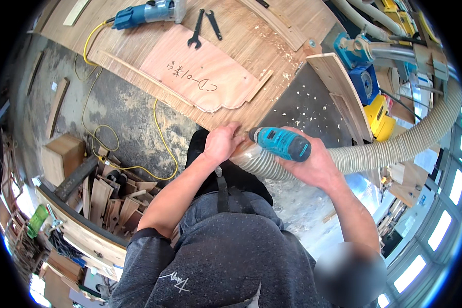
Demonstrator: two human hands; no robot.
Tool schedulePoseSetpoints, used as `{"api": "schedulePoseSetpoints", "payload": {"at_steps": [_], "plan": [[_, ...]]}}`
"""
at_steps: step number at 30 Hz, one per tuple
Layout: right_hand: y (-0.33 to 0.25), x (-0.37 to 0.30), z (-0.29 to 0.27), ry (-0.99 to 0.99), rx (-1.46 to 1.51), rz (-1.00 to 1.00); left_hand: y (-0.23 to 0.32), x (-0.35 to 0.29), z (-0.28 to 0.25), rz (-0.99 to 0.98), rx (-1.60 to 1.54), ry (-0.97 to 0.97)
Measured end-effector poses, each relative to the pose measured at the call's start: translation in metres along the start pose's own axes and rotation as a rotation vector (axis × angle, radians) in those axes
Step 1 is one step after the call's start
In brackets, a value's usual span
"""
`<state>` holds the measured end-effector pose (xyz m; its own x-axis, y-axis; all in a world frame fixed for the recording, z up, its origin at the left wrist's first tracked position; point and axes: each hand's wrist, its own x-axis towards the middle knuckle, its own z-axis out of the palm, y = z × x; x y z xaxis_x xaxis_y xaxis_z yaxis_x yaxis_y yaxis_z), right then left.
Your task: The person walks through a workshop and begins assembling a wooden piece. They use a cordless drill to drive screws into a wooden panel, then select a screw from a container and attach a circular saw blade to a jig using the drill.
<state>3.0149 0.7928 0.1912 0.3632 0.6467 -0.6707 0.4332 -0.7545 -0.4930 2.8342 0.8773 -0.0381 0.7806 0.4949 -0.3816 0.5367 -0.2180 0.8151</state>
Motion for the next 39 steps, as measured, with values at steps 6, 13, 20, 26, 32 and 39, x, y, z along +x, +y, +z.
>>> {"api": "schedulePoseSetpoints", "payload": {"at_steps": [6, 13, 20, 26, 32, 39], "plan": [[0.019, -0.015, -0.002, 0.18, 0.042, 0.109, 0.008, 0.017, 0.005, 0.032, 0.216, -0.159], [0.028, -0.035, -0.004, 0.311, 0.173, 0.202, 0.038, 0.035, -0.011, 0.23, -0.089, 0.075], [0.025, -0.055, -0.006, 0.338, 0.422, 0.082, 0.054, 0.065, -0.015, 0.403, -0.153, -0.15], [0.058, -0.031, 0.006, 0.464, 0.469, -0.015, 0.007, 0.027, -0.03, 0.138, -0.202, -0.076], [0.071, 0.093, 0.039, 0.662, -0.074, -0.307, 0.024, -0.029, -0.009, 0.277, -0.089, -0.348], [0.046, 0.131, 0.046, 0.566, -0.027, -0.245, 0.018, -0.032, -0.001, -0.116, -0.477, -0.442]]}}
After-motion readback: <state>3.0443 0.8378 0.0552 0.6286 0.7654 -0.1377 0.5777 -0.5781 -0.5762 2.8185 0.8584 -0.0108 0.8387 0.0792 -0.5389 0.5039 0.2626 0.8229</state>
